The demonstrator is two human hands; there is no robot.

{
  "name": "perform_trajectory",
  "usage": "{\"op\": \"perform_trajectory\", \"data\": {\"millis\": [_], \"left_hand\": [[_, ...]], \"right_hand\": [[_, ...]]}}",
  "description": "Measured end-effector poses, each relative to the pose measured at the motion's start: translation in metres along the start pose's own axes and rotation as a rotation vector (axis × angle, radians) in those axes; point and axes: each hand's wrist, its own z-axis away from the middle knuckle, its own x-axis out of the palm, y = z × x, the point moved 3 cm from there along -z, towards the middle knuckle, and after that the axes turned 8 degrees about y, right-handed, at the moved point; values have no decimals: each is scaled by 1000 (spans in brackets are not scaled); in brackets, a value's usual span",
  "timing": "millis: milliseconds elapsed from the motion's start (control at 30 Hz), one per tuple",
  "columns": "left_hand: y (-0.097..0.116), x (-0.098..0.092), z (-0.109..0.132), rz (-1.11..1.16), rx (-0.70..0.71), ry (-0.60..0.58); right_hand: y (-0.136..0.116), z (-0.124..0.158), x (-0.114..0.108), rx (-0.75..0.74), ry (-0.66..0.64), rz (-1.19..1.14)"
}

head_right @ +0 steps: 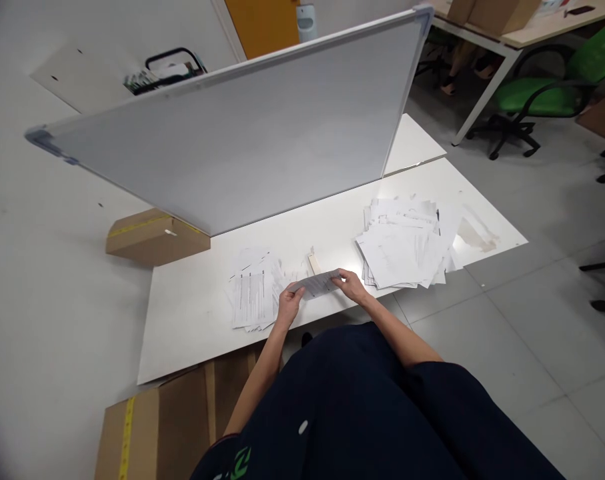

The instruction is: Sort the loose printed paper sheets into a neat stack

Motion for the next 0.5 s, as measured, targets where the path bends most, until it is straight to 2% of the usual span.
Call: {"op": "perform_trajectory", "data": {"millis": [167, 300, 500], "left_hand": [[11, 1, 4, -116, 133, -83], [10, 2, 4, -158, 157, -126], [-1, -5, -3, -109, 24, 29]], "right_hand": [[-1, -2, 2, -61, 18, -56], [6, -2, 3, -44, -14, -65], [1, -6, -4, 20, -58, 41]]}}
